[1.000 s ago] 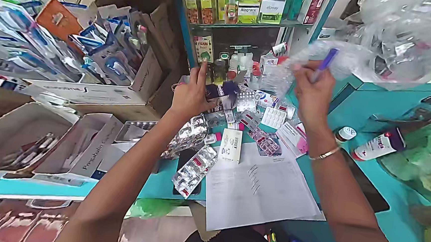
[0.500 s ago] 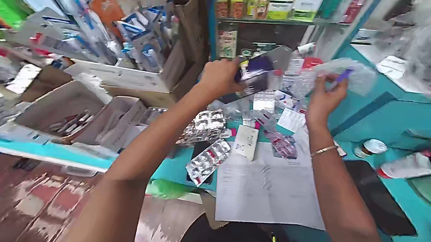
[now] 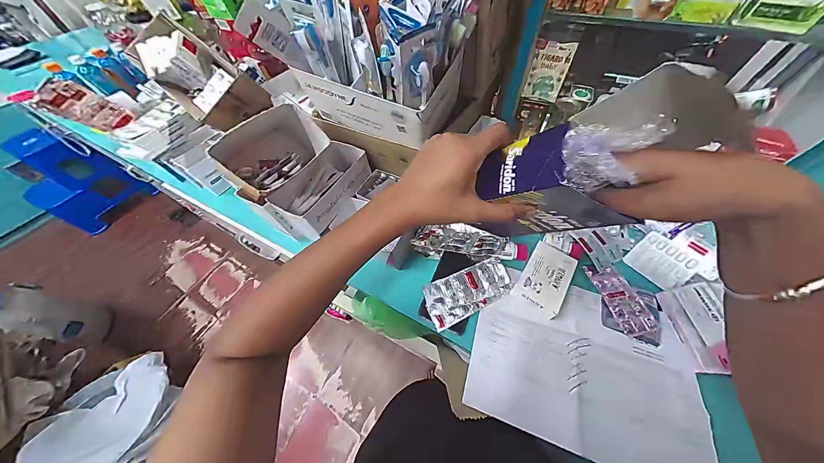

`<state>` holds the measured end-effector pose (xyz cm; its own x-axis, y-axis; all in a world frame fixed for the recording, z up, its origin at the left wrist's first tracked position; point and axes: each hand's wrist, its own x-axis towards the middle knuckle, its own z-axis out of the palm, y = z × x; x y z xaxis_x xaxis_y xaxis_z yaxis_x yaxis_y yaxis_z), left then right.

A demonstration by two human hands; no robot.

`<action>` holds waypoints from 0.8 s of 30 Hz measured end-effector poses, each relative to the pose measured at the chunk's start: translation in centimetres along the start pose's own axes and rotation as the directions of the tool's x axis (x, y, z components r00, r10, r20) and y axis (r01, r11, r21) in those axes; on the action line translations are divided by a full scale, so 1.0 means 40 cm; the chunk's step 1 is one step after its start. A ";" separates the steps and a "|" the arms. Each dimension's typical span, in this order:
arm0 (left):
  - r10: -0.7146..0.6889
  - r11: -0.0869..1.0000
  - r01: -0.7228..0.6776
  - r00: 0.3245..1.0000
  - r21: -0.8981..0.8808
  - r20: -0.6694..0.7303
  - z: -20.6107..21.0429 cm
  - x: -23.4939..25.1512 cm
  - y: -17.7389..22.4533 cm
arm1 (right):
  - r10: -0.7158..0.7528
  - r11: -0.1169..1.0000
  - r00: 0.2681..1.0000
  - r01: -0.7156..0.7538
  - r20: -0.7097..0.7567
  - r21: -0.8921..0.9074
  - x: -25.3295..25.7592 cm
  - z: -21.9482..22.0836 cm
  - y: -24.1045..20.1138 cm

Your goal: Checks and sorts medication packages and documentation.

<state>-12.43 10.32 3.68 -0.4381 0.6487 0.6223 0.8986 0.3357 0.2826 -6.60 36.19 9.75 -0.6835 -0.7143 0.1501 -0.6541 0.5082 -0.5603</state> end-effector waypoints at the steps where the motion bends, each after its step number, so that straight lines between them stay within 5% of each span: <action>1: -0.011 1.000 0.012 0.999 0.009 -0.032 -0.008 -0.019 0.005 | 0.032 0.999 0.998 -0.031 0.060 -0.016 0.023 -0.004 -0.018; 3: -0.106 0.994 0.108 0.991 0.021 -0.083 -0.029 -0.060 0.006 | 0.033 0.998 0.994 -0.028 0.101 -0.057 0.077 -0.002 -0.037; 5: -0.211 0.976 0.218 0.964 0.025 -0.162 -0.061 -0.106 0.000 | -0.059 0.983 0.995 0.044 -0.078 -0.177 0.113 0.020 -0.047; 9: -0.415 0.902 0.431 0.839 -0.038 -0.352 -0.121 -0.241 0.014 | -0.273 0.933 0.771 0.067 -0.576 -0.353 0.066 0.061 -0.087; 11: -0.542 0.824 0.553 0.709 -0.122 -0.452 -0.130 -0.327 0.008 | -0.187 0.959 0.736 -0.007 -0.651 -0.284 0.024 0.093 -0.077; 15: -0.716 0.684 0.657 0.519 -0.317 -0.467 -0.063 -0.452 -0.094 | 0.149 0.901 0.809 -0.348 -0.568 -0.258 -0.075 0.131 0.058; 21: -0.759 0.611 0.736 0.441 -0.292 -0.479 -0.019 -0.500 -0.222 | 0.640 0.563 0.562 -0.807 -0.523 -0.179 -0.184 0.108 0.265; 24: -0.730 0.613 0.758 0.435 -0.223 -0.526 -0.014 -0.490 -0.205 | 0.652 0.646 0.580 -0.762 -0.489 -0.043 -0.161 0.159 0.380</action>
<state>-11.22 -5.53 -10.43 -0.8335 -0.3222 0.4488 0.2240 0.5453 0.8077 -10.08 45.48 -4.91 -0.9810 0.1526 0.1201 0.0849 0.8934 -0.4412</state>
